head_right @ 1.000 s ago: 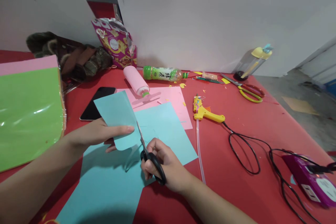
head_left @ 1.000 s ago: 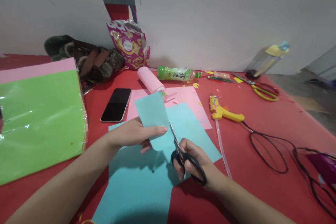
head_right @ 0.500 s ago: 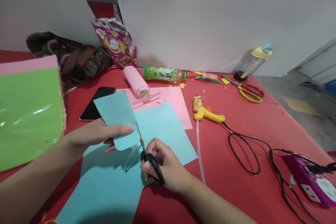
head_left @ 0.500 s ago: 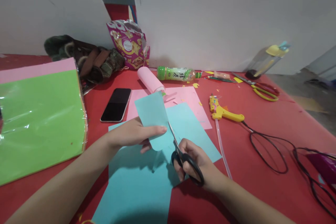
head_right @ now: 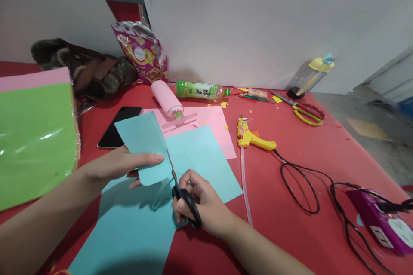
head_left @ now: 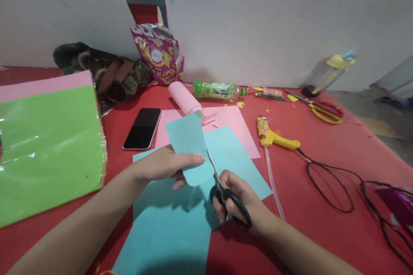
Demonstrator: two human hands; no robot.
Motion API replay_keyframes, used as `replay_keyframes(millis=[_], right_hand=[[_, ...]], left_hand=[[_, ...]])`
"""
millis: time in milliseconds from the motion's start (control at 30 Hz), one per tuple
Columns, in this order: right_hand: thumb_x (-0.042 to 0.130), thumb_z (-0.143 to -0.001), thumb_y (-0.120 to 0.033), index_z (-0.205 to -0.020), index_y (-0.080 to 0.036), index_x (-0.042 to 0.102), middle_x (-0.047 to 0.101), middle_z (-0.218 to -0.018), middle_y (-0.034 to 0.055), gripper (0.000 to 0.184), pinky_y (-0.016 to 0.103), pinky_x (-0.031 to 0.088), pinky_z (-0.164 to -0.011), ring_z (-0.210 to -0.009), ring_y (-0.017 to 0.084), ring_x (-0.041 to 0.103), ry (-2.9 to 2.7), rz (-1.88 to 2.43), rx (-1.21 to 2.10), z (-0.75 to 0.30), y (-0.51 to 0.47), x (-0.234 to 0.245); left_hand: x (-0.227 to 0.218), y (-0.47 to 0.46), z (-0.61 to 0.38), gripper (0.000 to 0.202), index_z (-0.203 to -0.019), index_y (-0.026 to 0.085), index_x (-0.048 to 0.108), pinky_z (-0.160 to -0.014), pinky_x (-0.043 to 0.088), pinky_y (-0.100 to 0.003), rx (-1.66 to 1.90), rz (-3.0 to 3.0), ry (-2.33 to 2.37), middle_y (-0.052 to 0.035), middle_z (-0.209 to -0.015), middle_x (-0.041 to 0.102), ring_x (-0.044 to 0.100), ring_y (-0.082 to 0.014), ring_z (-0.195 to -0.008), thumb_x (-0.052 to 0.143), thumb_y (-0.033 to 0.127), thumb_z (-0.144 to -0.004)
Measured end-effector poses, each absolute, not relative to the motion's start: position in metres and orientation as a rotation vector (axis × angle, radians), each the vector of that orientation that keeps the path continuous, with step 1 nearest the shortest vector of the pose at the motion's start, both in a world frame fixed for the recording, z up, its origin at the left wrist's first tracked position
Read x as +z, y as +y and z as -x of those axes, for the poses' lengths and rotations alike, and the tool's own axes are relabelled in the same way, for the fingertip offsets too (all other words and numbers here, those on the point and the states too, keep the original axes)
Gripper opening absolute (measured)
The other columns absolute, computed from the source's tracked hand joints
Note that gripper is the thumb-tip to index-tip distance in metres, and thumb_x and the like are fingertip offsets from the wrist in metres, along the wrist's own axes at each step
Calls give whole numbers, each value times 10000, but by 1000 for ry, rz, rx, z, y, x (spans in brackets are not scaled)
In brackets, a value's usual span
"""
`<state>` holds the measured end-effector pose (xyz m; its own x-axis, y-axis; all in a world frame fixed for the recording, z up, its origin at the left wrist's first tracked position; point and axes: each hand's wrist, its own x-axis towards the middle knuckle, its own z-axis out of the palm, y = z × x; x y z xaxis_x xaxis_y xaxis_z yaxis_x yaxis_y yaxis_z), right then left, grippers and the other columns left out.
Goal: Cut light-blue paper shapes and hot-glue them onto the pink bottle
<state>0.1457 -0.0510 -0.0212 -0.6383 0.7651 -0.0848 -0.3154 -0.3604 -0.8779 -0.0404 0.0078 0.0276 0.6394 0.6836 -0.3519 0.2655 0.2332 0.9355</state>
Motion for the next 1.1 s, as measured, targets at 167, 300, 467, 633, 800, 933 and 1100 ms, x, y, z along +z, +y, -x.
replay_keyframes(millis=[167, 300, 467, 633, 800, 933, 1100], right_hand=[[547, -709, -552, -761, -213, 287, 452, -556, -61, 430, 215, 285, -489, -482, 68, 384, -1230, 627, 2001, -146, -50, -19], [520, -717, -573, -759, -215, 279, 443, -558, -54, 434, 227, 287, -497, -492, 78, 376, -1267, 632, 1977, -147, -49, -16], [511, -728, -568, -760, -216, 270, 434, -558, -53, 427, 229, 290, -503, -505, 84, 377, -1275, 632, 1971, -145, -49, -15], [517, -729, -559, -757, -215, 271, 431, -563, -54, 424, 222, 291, -502, -506, 78, 373, -1266, 631, 1974, -145, -49, -16], [523, -727, -555, -754, -214, 278, 427, -559, -60, 421, 223, 287, -505, -503, 75, 373, -1258, 632, 1976, -145, -49, -16], [532, -723, -550, -747, -215, 281, 427, -559, -60, 420, 225, 282, -502, -499, 75, 373, -1257, 639, 1976, -145, -50, -16], [531, -717, -560, -744, -218, 282, 432, -559, -56, 423, 228, 280, -499, -495, 80, 370, -1256, 658, 1966, -145, -51, -15]], left_hand=[[28, 6, 36, 316, -498, 162, 453, -328, 227, -161, 358, -1359, 881, 76, -338, 397, 333, -32, -283, 430, 300, -782], [23, 7, 35, 258, -547, 173, 486, -302, 235, -179, 378, -1307, 810, 62, -385, 444, 377, -51, -281, 454, 311, -763], [22, 8, 34, 273, -542, 171, 482, -308, 215, -176, 363, -1302, 744, 69, -369, 423, 366, -43, -279, 445, 305, -777], [23, 7, 34, 291, -508, 169, 473, -302, 184, -186, 351, -1306, 779, 67, -348, 416, 348, -40, -264, 432, 299, -765], [23, 7, 32, 263, -526, 165, 487, -303, 172, -193, 349, -1271, 839, 64, -350, 418, 350, -44, -260, 445, 304, -745], [22, 7, 32, 277, -513, 168, 487, -304, 162, -203, 334, -1271, 860, 63, -321, 404, 345, -50, -256, 446, 325, -738], [21, 7, 33, 290, -517, 164, 488, -313, 163, -204, 336, -1291, 859, 62, -315, 391, 342, -50, -257, 429, 325, -751]])
